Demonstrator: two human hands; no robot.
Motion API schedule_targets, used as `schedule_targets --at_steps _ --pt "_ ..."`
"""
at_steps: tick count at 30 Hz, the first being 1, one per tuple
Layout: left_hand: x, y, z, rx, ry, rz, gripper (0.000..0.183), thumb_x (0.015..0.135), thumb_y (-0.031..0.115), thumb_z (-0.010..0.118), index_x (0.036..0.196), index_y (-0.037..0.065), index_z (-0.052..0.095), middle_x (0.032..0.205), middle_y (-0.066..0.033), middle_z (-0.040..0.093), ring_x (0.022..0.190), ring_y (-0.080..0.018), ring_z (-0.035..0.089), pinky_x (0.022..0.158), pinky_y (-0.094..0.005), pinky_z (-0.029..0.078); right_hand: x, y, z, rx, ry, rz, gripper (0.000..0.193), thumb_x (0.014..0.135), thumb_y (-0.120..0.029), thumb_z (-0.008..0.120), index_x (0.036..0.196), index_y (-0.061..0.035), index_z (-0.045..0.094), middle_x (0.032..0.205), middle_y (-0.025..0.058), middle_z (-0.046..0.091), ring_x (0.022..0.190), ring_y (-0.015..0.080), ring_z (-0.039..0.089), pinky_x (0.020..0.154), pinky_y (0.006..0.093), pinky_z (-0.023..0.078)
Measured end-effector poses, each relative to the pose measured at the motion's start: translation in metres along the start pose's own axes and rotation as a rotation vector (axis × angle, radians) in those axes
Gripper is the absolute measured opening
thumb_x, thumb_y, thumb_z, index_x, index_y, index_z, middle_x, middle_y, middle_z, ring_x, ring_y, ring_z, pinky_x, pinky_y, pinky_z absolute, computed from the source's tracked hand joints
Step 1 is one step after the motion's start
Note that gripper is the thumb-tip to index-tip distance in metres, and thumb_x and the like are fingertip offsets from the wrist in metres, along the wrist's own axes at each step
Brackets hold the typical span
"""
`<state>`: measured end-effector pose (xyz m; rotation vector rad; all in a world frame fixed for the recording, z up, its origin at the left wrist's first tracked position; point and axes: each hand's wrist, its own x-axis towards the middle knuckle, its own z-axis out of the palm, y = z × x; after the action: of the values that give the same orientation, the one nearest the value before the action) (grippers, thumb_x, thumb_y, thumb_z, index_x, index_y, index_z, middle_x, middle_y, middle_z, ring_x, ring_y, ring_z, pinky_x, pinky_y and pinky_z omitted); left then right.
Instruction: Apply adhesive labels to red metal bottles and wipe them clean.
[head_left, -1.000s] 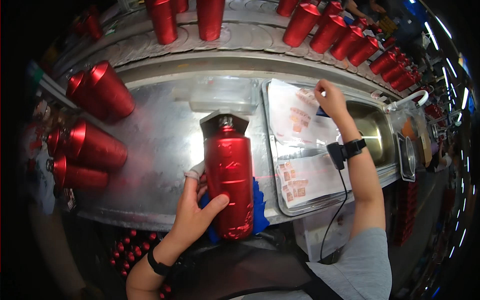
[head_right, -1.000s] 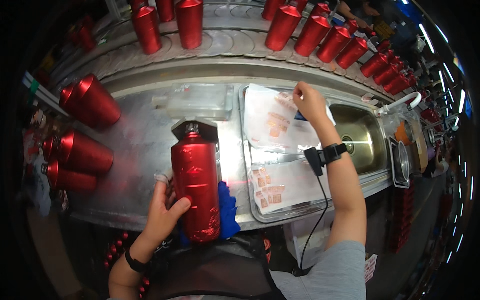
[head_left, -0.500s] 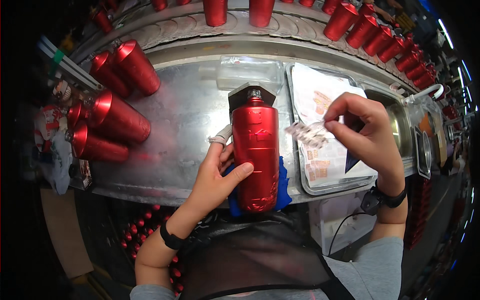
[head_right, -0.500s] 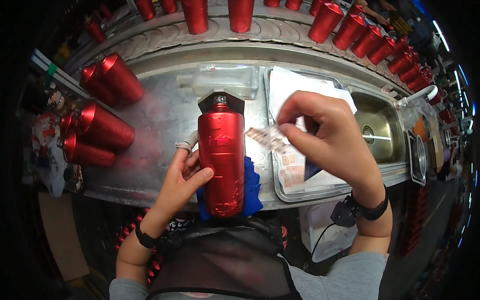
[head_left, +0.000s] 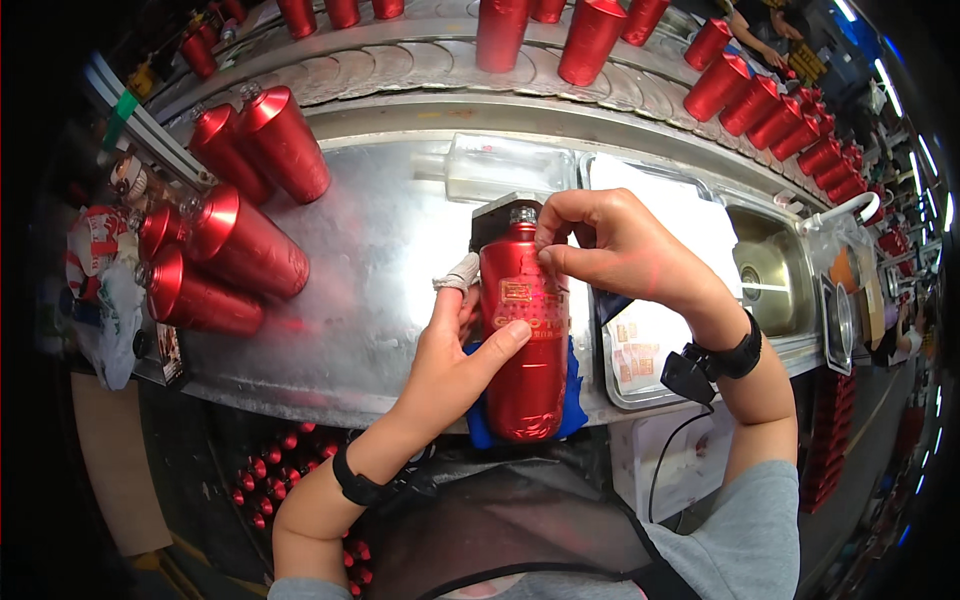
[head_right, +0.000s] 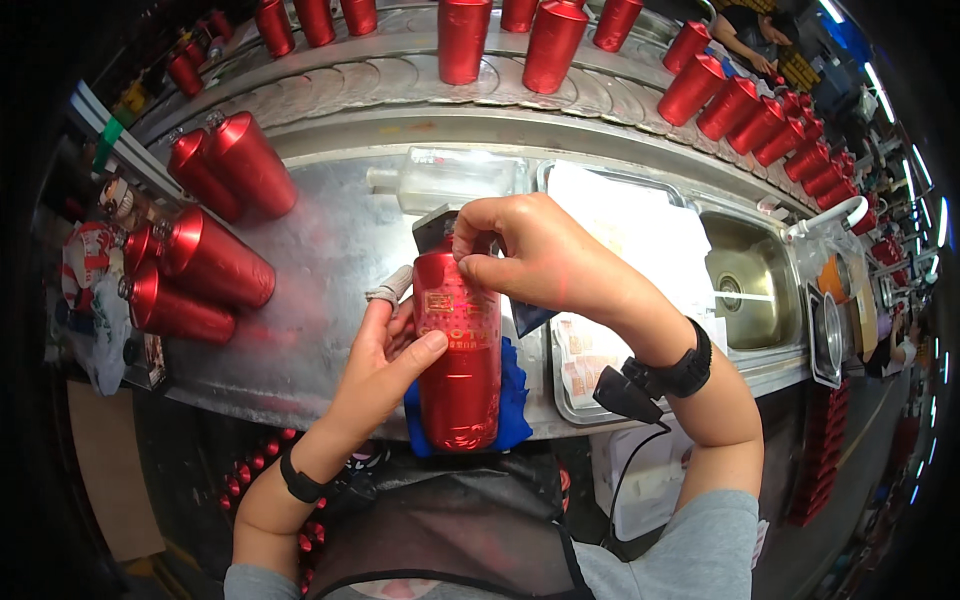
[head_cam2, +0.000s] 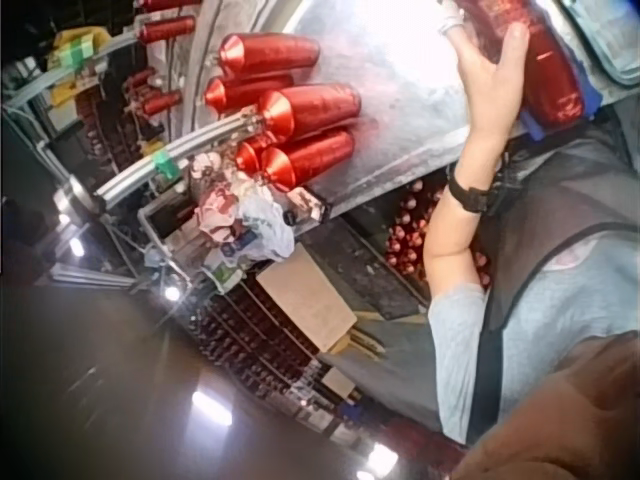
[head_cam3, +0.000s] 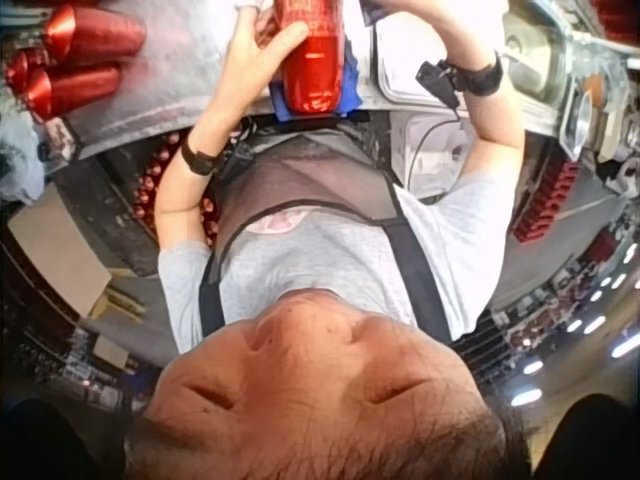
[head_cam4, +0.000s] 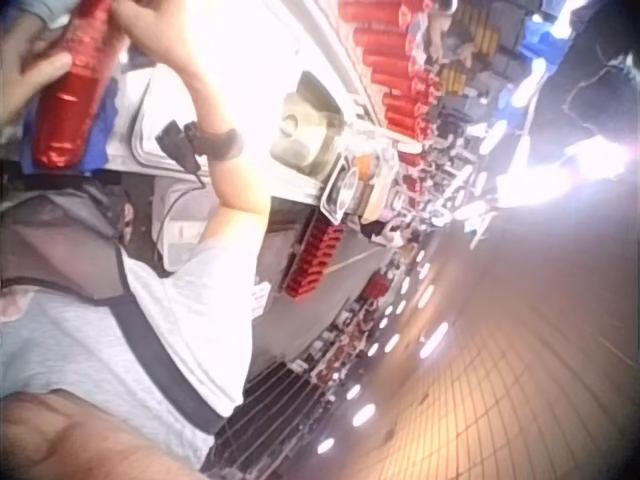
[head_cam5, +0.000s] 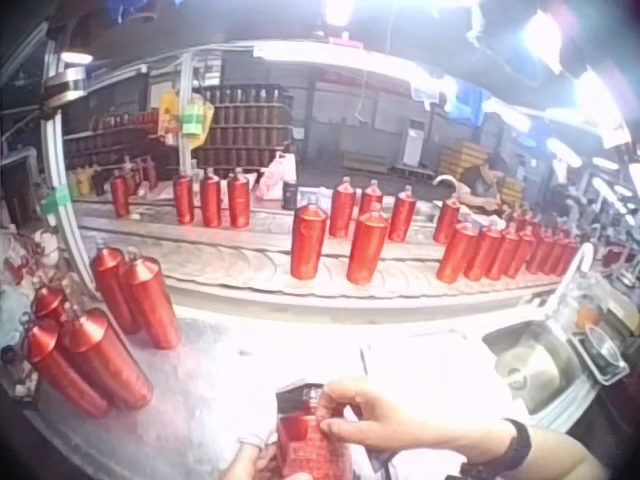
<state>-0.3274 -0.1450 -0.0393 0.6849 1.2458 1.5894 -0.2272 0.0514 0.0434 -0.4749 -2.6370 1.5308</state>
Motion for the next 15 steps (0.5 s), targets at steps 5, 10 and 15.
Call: schedule_targets --at_steps 5,10,15 --pt "0.002 -0.006 -0.001 -0.013 0.015 0.014 0.079 0.093 0.016 0.068 0.152 -0.001 0.019 0.145 -0.0229 0.042 0.131 -0.0247 0.047 0.109 -0.0378 0.038 0.003 0.003 0.005 0.066 0.010 0.039 0.012 0.084 -0.007 0.064 0.089 0.0033 0.064 0.069 0.0071 0.063 0.065 0.0108 0.058 0.060 0.0284 0.047" --pt "0.004 -0.011 -0.006 0.001 -0.014 0.033 0.078 0.092 0.016 0.069 0.151 0.000 0.020 0.147 -0.0219 0.041 0.134 -0.0251 0.045 0.111 -0.0386 0.036 -0.004 0.017 0.019 0.127 0.192 0.013 0.014 0.085 -0.007 0.063 0.095 0.0021 0.064 0.076 0.0063 0.064 0.069 0.0102 0.058 0.062 0.0270 0.047" --pt "0.005 -0.005 -0.011 -0.097 -0.012 -0.061 0.078 0.093 0.015 0.069 0.151 0.000 0.020 0.148 -0.0215 0.040 0.135 -0.0248 0.044 0.112 -0.0381 0.035 -0.026 0.041 0.037 0.386 0.400 0.242 0.021 0.090 -0.012 0.066 0.106 -0.0004 0.060 0.075 0.0013 0.057 0.073 0.0046 0.054 0.068 0.0227 0.045"
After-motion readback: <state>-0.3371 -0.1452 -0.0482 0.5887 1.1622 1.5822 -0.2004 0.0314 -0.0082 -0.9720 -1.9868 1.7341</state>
